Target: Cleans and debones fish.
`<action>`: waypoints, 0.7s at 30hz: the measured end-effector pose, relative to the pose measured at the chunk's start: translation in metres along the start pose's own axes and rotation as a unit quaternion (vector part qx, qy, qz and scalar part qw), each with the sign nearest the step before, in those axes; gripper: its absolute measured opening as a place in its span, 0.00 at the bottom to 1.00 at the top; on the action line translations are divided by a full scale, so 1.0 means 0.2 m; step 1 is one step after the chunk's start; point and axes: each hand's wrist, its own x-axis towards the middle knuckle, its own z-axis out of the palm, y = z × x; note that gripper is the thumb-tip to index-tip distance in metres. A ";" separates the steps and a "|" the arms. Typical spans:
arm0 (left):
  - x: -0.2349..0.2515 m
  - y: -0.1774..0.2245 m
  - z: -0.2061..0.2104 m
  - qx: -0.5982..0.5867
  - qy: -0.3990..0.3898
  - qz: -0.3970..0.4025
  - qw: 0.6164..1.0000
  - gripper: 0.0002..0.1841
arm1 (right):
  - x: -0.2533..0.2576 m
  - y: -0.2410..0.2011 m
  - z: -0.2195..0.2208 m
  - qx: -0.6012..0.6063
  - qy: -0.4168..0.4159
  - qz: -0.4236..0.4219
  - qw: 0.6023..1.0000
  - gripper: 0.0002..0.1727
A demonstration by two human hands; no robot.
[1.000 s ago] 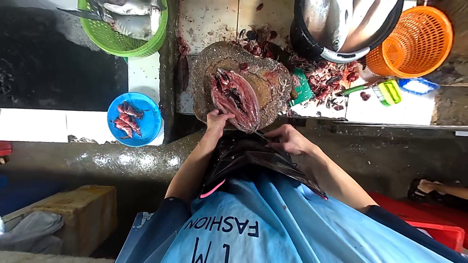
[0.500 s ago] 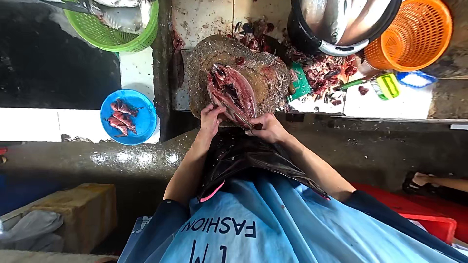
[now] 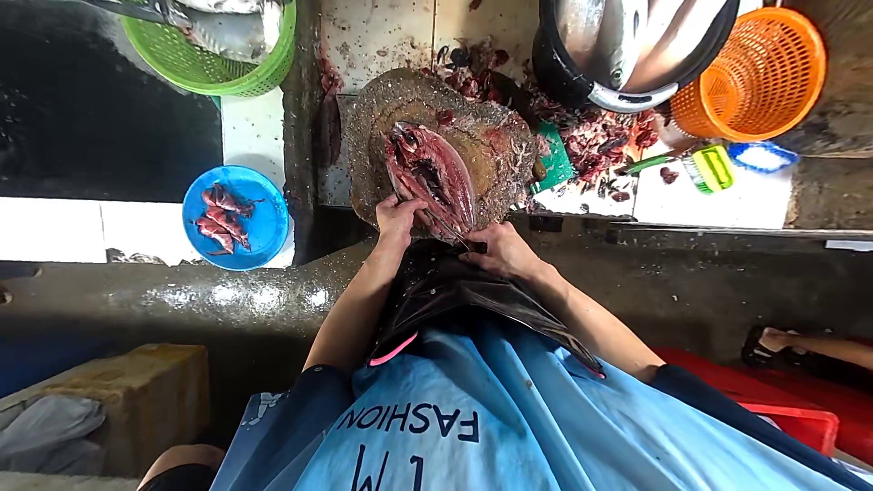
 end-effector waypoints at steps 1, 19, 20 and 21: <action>0.01 0.00 -0.01 0.001 0.007 0.004 1.000 0.20 | -0.01 -0.01 -0.01 0.011 -0.003 -0.002 1.000 0.10; 0.00 0.00 -0.06 -0.124 -0.069 -0.013 0.990 0.07 | 0.09 0.12 0.13 0.388 0.049 0.017 0.920 0.10; 0.00 0.00 -0.07 -0.120 -0.070 -0.015 0.990 0.06 | 0.11 0.13 0.14 0.345 0.048 0.004 0.937 0.09; 0.01 0.00 -0.08 -0.111 -0.071 -0.018 0.991 0.05 | 0.13 0.13 0.15 0.285 0.053 -0.007 0.957 0.10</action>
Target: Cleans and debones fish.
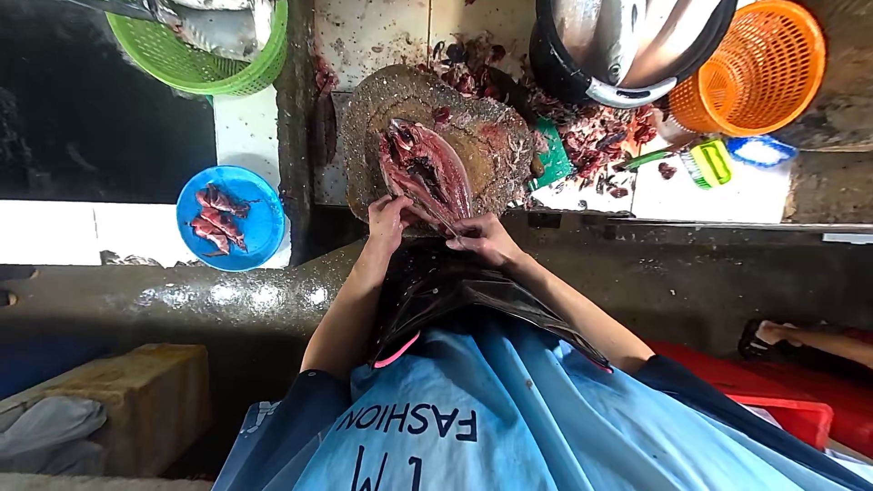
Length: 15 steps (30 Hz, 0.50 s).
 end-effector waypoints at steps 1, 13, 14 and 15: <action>0.00 0.01 -0.01 0.010 -0.005 -0.006 1.000 0.04 | 0.01 0.00 0.01 -0.072 0.004 -0.011 0.997 0.12; 0.02 0.08 0.04 0.110 -0.015 -0.097 0.989 0.21 | -0.06 -0.13 -0.04 -0.310 -0.012 -0.063 0.949 0.14; 0.02 0.08 0.05 0.119 -0.031 -0.112 0.986 0.23 | -0.07 -0.12 -0.04 -0.311 -0.008 -0.062 0.948 0.14; 0.03 0.09 0.05 0.127 -0.039 -0.123 0.984 0.24 | -0.07 -0.12 -0.05 -0.316 -0.008 -0.066 0.946 0.14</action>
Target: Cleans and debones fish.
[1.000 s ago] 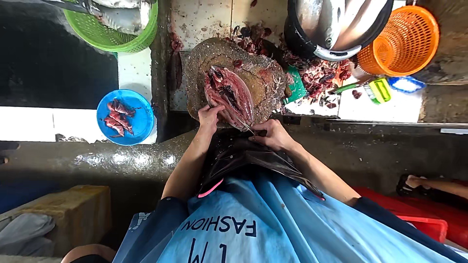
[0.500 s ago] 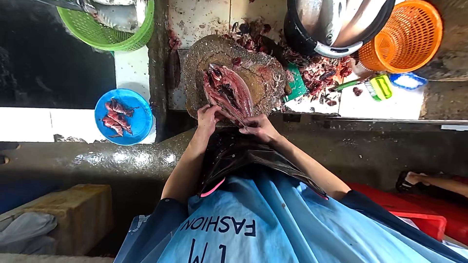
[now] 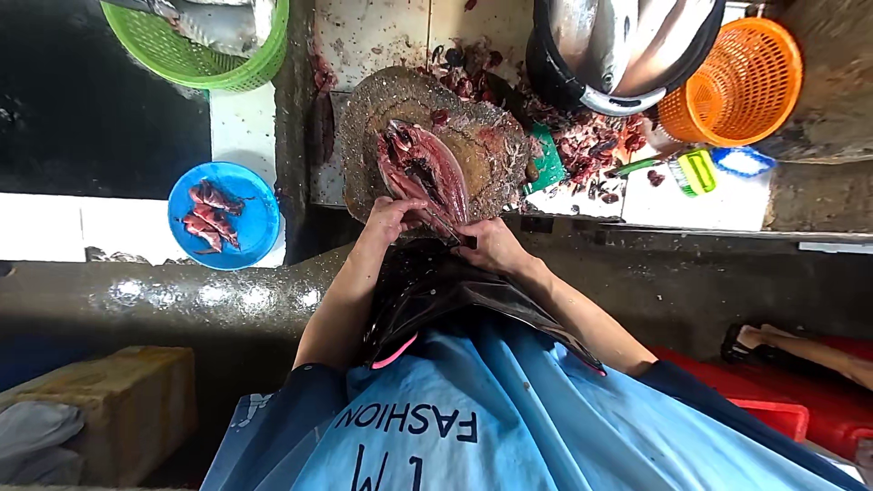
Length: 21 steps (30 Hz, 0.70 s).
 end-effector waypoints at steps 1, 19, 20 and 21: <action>0.01 0.00 0.00 0.005 0.001 -0.006 1.000 0.24 | 0.00 0.00 0.00 -0.004 -0.003 -0.004 1.000 0.14; 0.06 0.01 -0.05 -0.030 0.020 0.014 0.999 0.19 | -0.04 0.00 -0.08 0.059 -0.063 0.006 0.996 0.12; 0.05 0.01 -0.06 -0.015 0.005 0.027 1.000 0.19 | -0.05 0.00 -0.10 0.077 -0.058 0.013 0.995 0.11; 0.04 0.02 -0.08 -0.005 -0.007 0.043 0.999 0.19 | -0.06 0.00 -0.11 0.107 -0.048 0.021 0.993 0.11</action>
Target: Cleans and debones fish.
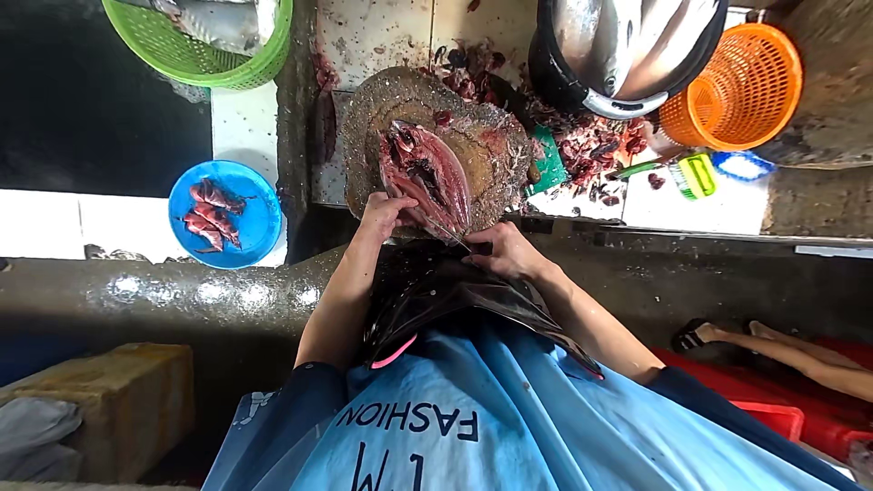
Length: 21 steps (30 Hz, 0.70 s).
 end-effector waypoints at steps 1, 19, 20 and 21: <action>-0.01 0.01 -0.01 -0.002 -0.005 0.018 1.000 0.19 | -0.01 0.00 -0.01 0.041 0.017 0.005 0.999 0.10; -0.02 -0.03 0.03 -0.040 0.046 0.042 0.997 0.21 | 0.14 -0.01 0.14 -0.067 0.035 -0.006 0.997 0.10; -0.02 -0.03 0.05 -0.041 0.061 0.035 0.997 0.22 | 0.13 -0.01 0.14 -0.078 0.036 -0.005 0.996 0.10; -0.01 -0.03 0.06 -0.040 0.073 0.031 0.996 0.21 | 0.12 -0.02 0.14 -0.085 0.040 -0.004 0.996 0.10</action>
